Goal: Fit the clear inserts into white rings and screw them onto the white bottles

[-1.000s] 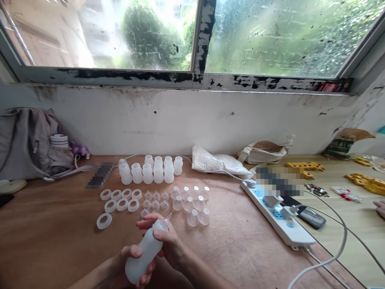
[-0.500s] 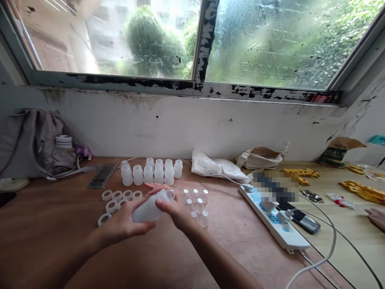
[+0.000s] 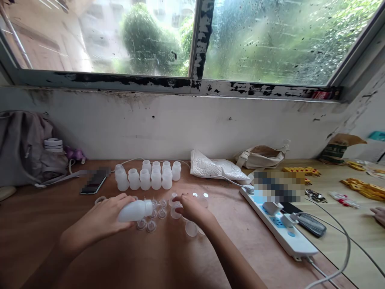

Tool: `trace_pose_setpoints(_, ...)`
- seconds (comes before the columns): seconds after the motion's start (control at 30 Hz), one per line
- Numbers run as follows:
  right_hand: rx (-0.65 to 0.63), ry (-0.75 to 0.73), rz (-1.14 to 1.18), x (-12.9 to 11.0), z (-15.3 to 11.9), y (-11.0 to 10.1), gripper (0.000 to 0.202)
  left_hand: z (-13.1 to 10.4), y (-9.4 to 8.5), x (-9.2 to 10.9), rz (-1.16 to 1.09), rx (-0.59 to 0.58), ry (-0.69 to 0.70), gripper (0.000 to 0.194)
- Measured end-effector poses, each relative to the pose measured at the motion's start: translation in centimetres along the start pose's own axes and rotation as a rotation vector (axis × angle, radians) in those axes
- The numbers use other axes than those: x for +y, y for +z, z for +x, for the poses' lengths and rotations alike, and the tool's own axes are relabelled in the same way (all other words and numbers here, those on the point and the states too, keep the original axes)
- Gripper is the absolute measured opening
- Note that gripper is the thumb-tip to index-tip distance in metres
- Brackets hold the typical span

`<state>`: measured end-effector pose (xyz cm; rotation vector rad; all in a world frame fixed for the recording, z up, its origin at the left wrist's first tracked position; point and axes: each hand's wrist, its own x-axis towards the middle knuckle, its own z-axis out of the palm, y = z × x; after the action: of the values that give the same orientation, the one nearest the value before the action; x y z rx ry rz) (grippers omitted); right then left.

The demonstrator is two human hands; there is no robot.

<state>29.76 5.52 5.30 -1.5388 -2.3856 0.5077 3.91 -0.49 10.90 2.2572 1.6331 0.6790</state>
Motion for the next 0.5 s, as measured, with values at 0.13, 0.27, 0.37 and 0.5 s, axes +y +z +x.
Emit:
trace_pose_setpoints(0.13,-0.074,0.012,-0.066,-0.1,0.1,0.6,0.033,1.1,0.0,-0.6,0.237,-0.146,0.067,0.031)
trace_pose_setpoints(0.27,-0.016,0.001,0.114,-0.2,0.2,-0.9,0.027,1.5,-0.5,-1.0,0.224,-0.207,0.018,0.03)
trace_pose_setpoints(0.37,0.064,-0.061,0.326,-0.5,0.2,-2.2,0.032,1.5,-0.6,-1.3,0.233,-0.198,-0.039,0.028)
trace_pose_setpoints(0.5,0.09,-0.096,0.568,-1.6,0.2,-2.3,0.035,1.5,-0.4,-1.4,0.264,-0.157,-0.004,0.029)
